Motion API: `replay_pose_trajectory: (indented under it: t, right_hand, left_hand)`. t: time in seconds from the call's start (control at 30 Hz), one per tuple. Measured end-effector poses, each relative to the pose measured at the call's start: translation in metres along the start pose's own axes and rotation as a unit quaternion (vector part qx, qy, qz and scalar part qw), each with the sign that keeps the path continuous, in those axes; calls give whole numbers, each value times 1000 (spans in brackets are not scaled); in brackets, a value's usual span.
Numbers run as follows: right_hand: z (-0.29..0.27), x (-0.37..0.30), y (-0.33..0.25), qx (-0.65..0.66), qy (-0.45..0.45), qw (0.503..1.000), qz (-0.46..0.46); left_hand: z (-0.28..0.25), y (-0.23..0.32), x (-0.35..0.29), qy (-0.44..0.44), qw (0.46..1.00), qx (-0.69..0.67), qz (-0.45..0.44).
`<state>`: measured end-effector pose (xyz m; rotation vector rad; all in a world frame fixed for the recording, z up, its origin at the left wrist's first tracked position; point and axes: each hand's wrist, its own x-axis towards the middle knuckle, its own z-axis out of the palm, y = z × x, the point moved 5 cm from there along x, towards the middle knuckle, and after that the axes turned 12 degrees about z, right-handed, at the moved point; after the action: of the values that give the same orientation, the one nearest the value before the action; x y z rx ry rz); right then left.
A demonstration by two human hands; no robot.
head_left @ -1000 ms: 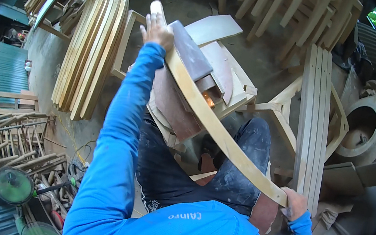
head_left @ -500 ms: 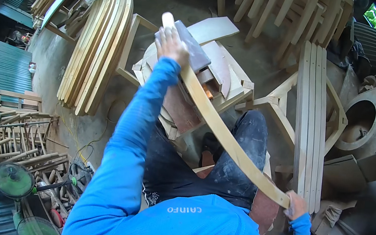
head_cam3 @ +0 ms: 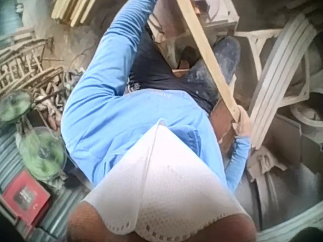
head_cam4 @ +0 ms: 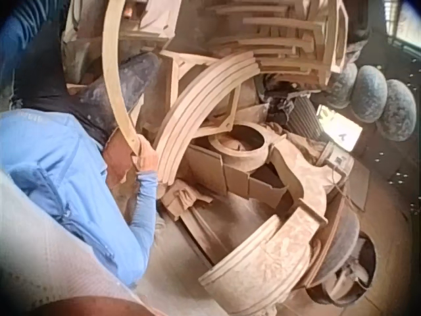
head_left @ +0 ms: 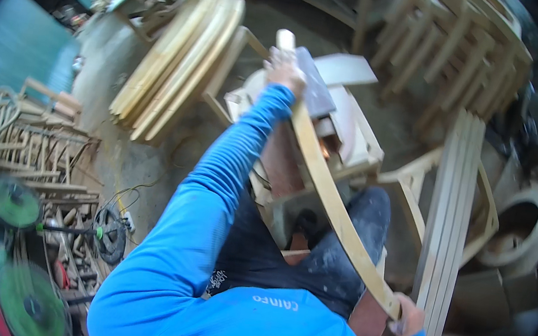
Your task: Sanding curved wooden chair components using a bench-mounted belt sander.
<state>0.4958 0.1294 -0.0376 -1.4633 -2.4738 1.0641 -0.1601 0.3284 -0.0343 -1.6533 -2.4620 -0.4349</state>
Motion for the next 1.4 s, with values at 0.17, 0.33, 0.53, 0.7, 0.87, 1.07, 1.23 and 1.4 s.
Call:
replay_pose_trajectory:
  t: [0.17,0.33,0.53,0.7,0.87,1.07,1.23,1.4]
  right_hand:
    - [0,-71,51,-58,-123,978,161]
    - [1,-76,83,-109,-158,968,160]
    - [-8,-6,21,-79,-71,992,73]
    - [-9,24,-25,-78,-58,995,12]
    - [8,-20,21,-47,-85,994,40]
    - [10,-49,25,-93,-140,978,125]
    - [2,19,-44,-81,-46,996,-12]
    - [-2,57,-88,-101,-40,992,-68]
  left_hand:
    - [1,100,-118,-62,997,-41,22]
    - [-16,124,-150,19,997,-72,16]
    - [-9,64,-58,22,997,-69,5]
    - [-7,20,-21,6,995,-98,-16]
    - [-7,86,-91,11,997,-78,1]
    - [-10,138,-179,30,998,-56,12]
    - [-15,77,-114,62,998,-17,22]
    - [3,46,-37,37,997,-60,25]
